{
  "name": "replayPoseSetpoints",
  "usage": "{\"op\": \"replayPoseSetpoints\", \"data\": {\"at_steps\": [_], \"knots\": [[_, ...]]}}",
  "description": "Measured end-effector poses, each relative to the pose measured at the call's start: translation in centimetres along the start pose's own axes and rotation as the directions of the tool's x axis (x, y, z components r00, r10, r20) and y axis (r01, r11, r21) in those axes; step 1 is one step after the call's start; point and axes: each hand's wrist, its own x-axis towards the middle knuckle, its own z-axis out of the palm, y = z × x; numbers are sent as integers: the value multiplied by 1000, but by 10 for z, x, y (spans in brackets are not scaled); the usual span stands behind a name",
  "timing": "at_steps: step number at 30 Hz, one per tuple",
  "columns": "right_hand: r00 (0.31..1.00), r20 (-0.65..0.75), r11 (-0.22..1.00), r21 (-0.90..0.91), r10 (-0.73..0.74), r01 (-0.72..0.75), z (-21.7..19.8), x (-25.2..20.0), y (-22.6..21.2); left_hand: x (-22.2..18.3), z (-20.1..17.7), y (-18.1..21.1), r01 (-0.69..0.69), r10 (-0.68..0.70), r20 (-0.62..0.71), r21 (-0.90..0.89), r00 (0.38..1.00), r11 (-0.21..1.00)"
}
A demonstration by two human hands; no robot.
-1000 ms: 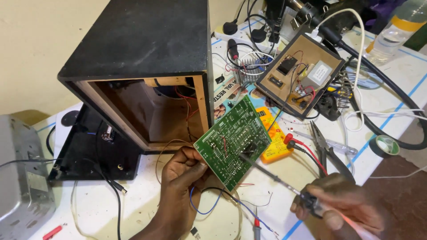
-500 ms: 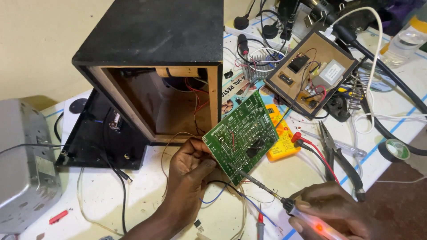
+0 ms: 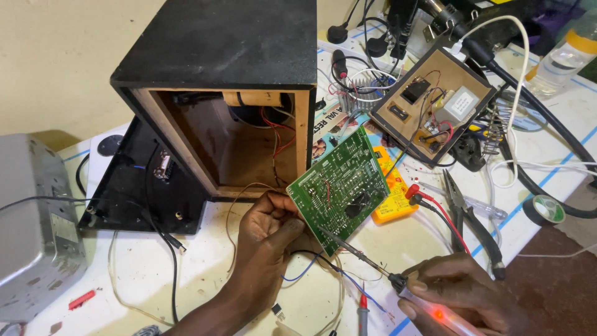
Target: Soldering components on a printed circuit board and testing circuits with a multimeter during a speaker repair.
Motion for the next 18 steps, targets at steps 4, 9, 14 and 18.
{"op": "replayPoseSetpoints", "data": {"at_steps": [4,9,14,18], "knots": [[989,-143,999,11,35,-34,8,2,-9,1,-4,-4,-35,36,40,-18,999,999],[992,-123,999,-7,39,-40,11,-1,-6,0,-2,-2,-45,45,52,-9,998,999],[987,-163,999,-35,15,-21,16,8,-14,-1,0,-1,-25,25,6,1,1000,1000],[977,-213,998,-39,34,-43,19,16,-16,-1,2,2,-21,21,1,16,1000,1000]]}}
